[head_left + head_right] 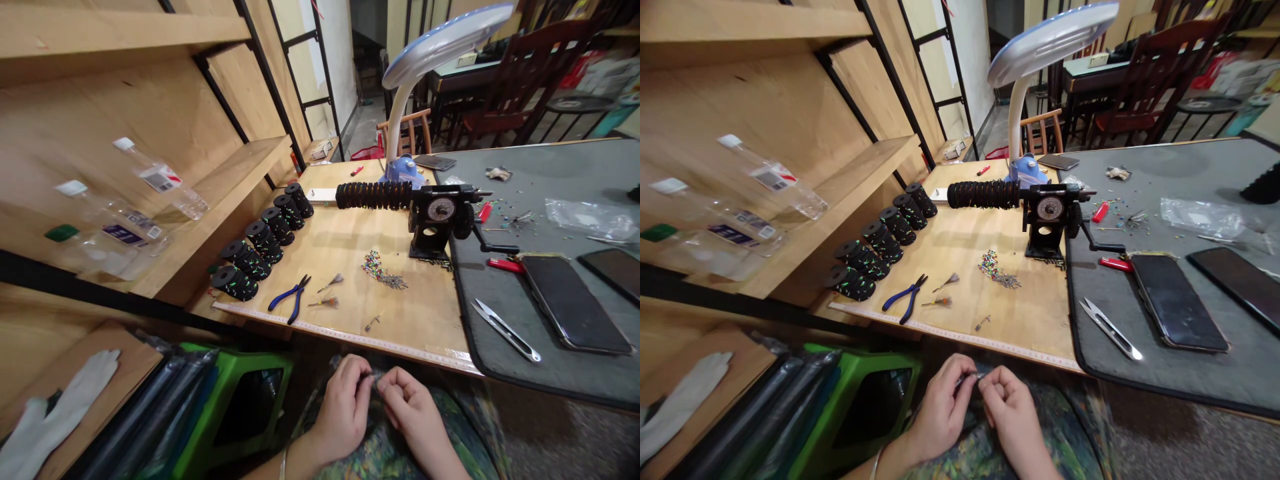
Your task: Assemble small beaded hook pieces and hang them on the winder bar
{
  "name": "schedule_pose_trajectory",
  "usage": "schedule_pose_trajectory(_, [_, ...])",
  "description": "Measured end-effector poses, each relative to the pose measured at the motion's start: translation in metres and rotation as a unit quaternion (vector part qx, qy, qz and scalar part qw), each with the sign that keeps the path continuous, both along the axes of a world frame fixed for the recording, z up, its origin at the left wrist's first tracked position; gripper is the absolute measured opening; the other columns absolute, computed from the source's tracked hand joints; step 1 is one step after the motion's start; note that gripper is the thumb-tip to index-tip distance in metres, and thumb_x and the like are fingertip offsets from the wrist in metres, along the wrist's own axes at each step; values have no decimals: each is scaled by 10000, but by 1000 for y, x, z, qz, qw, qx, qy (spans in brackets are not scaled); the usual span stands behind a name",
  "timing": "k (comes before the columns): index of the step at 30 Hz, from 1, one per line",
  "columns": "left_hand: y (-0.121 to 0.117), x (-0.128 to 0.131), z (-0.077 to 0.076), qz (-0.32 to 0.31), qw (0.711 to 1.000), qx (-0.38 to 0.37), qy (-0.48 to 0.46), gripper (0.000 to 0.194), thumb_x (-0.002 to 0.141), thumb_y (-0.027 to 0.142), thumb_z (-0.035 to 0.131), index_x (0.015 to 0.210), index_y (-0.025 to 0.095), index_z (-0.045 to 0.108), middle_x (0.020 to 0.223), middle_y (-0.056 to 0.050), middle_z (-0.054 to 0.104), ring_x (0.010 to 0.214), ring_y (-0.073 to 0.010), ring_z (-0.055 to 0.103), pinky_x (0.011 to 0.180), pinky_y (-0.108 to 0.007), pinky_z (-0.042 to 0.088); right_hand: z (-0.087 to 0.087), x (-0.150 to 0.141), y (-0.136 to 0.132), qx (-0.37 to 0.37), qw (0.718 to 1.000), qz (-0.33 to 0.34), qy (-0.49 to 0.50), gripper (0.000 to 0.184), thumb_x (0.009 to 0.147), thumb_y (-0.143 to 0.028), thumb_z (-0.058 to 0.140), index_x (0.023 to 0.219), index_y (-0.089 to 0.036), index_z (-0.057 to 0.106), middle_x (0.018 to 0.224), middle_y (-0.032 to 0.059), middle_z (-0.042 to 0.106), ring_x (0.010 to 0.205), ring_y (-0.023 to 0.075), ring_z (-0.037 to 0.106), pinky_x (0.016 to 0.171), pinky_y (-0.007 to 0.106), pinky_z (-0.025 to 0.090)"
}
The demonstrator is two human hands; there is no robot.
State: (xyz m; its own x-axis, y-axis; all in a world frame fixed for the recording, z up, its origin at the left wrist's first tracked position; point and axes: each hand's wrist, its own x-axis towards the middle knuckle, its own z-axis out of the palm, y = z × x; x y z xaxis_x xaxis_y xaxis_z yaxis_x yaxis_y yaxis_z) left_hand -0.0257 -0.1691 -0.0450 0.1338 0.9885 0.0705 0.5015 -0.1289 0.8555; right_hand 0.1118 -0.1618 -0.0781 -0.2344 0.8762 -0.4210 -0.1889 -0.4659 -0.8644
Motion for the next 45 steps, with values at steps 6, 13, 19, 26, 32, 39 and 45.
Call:
schedule_pose_trajectory(6, [1,-1,1,-12,1000,5,7,118,906,159,420,888,199,529,861,-76,557,802,-203,542,728,-295,426,6,0,3,-8,1000,-3,0,485,647,-656,665,629,-212,471,404,-124,328,373,56,223,387,185,149])
schedule_pose_trajectory(13, [1,0,0,-28,999,18,24,128,893,121,425,893,195,530,876,-78,568,815,-199,548,736,-283,428,6,2,5,25,999,-18,-18,472,686,-655,647,676,-202,514,428,-112,358,390,71,269,398,198,183])
schedule_pose_trajectory(19, [1,0,4,-42,999,11,31,147,903,124,411,872,193,538,879,-80,575,825,-197,553,740,-279,430,11,4,3,42,998,-18,-31,435,715,-615,646,766,-193,550,432,-111,392,394,78,310,412,202,217])
schedule_pose_trajectory(26, [2,2,2,-42,999,-21,25,124,897,154,432,834,188,534,814,-54,567,763,-183,543,694,-270,406,7,4,6,6,999,-37,29,412,698,-577,683,742,-203,516,407,-137,335,374,58,236,393,187,153])
schedule_pose_trajectory(32, [3,3,-4,-21,993,-108,-31,87,878,198,469,800,186,506,739,-12,548,692,-158,507,645,-254,382,2,7,8,-12,995,-74,65,368,725,-525,688,730,-212,495,424,-136,318,389,58,190,384,186,122])
schedule_pose_trajectory(39, [6,8,2,-8,981,-167,-98,92,823,170,513,735,181,488,689,12,506,649,-134,467,604,-233,367,3,7,6,-9,996,-69,63,390,711,-534,696,713,-213,475,489,-131,298,416,53,199,406,181,137])
schedule_pose_trajectory(45, [6,7,-2,2,979,-172,-111,85,809,150,508,728,175,498,684,12,500,653,-134,462,613,-239,370,6,5,6,0,997,-63,51,409,715,-563,677,713,-212,467,476,-137,283,423,57,198,405,184,136])
